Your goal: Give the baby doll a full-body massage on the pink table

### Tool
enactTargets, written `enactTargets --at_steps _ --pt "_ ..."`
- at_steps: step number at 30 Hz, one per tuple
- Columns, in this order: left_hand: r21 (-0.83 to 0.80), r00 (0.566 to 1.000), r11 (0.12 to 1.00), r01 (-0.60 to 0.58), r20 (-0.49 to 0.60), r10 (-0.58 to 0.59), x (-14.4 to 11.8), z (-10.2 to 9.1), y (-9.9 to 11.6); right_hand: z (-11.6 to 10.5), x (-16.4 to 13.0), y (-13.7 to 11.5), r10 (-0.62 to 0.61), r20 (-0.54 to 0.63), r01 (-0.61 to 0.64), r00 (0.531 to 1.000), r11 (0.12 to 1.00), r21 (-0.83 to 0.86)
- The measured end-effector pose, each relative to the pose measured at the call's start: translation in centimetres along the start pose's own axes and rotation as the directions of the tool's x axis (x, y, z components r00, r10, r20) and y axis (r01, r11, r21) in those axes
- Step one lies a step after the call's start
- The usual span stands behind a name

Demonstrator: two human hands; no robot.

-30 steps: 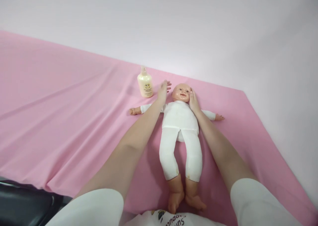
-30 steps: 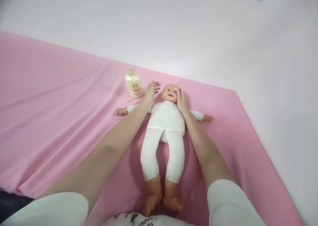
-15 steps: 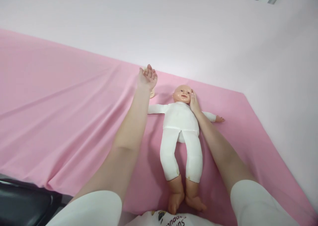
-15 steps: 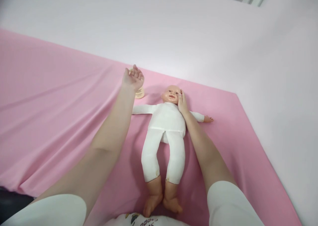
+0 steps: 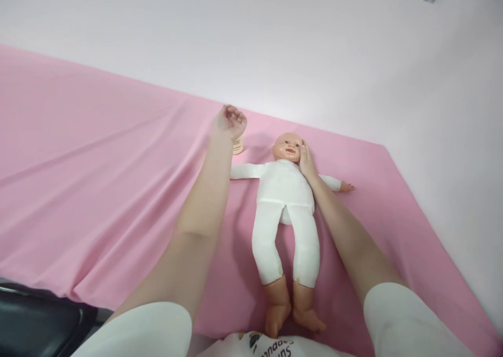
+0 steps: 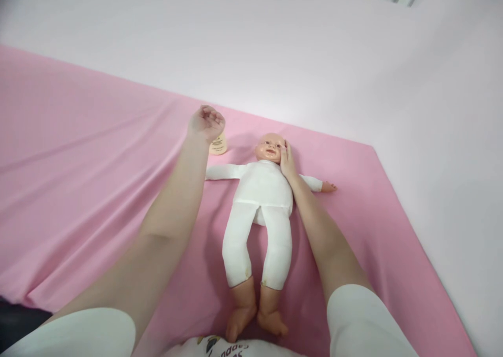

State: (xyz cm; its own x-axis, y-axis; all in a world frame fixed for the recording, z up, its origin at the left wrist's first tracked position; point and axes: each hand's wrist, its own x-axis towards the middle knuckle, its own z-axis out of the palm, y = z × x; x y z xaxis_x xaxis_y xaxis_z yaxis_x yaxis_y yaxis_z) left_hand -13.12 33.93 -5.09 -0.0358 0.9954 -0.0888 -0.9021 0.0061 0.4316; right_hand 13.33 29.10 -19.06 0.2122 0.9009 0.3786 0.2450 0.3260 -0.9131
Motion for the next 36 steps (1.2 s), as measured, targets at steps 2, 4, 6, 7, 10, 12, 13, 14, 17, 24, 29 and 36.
enactTargets --at_steps 2,4,6,7,10,12,13,14,17,24,29,36 --pt "-0.028 1.000 0.999 0.030 -0.001 -0.030 -0.6 0.5 -0.1 0.0 0.0 0.0 -0.010 0.006 0.010 1.000 1.000 0.000" --pt "-0.040 0.999 0.998 0.047 0.003 -0.047 -1.2 0.9 -0.1 -0.1 0.0 -0.1 -0.010 0.011 0.010 1.000 1.000 -0.002" --pt "-0.050 0.998 0.997 0.058 -0.001 -0.058 -1.8 1.3 0.0 -0.1 0.0 -0.3 0.001 0.004 -0.001 1.000 1.000 -0.008" --pt "-0.054 0.998 0.997 0.062 -0.004 -0.062 -2.1 1.4 0.0 -0.1 0.0 -0.3 0.007 0.000 -0.007 1.000 1.000 -0.010" --pt "-0.072 0.998 0.995 0.063 -0.003 -0.064 -2.4 1.6 0.1 0.0 -0.1 -0.4 0.015 -0.002 -0.015 1.000 1.000 -0.009" --pt "-0.078 0.999 0.996 0.049 0.007 -0.048 -2.3 1.5 0.2 0.0 -0.1 -0.4 0.010 0.002 -0.010 1.000 1.000 -0.009" --pt "-0.075 0.999 0.996 0.039 0.015 -0.038 -2.2 1.5 0.2 0.1 -0.1 -0.4 0.006 0.001 -0.006 1.000 1.000 -0.007" --pt "-0.069 0.999 0.997 0.031 0.026 -0.030 -2.0 1.4 0.3 0.2 -0.1 -0.4 0.002 -0.004 -0.002 1.000 1.000 -0.003" --pt "-0.059 0.999 0.998 0.028 0.042 -0.026 -1.6 1.3 0.3 0.3 -0.1 -0.3 0.001 -0.030 0.000 1.000 1.000 0.022" --pt "0.015 0.998 1.000 0.010 0.059 -0.011 -1.4 1.0 0.2 0.2 -0.1 -0.6 0.001 -0.023 -0.001 1.000 1.000 0.002" --pt "-0.010 0.997 0.999 0.030 0.067 -0.030 -1.4 0.9 0.3 0.1 -0.2 -0.8 -0.013 -0.009 0.014 1.000 1.000 0.004" --pt "0.026 0.996 0.999 0.036 0.077 -0.038 -0.8 0.7 0.4 0.2 0.0 0.0 -0.018 -0.019 0.018 1.000 1.000 -0.001"
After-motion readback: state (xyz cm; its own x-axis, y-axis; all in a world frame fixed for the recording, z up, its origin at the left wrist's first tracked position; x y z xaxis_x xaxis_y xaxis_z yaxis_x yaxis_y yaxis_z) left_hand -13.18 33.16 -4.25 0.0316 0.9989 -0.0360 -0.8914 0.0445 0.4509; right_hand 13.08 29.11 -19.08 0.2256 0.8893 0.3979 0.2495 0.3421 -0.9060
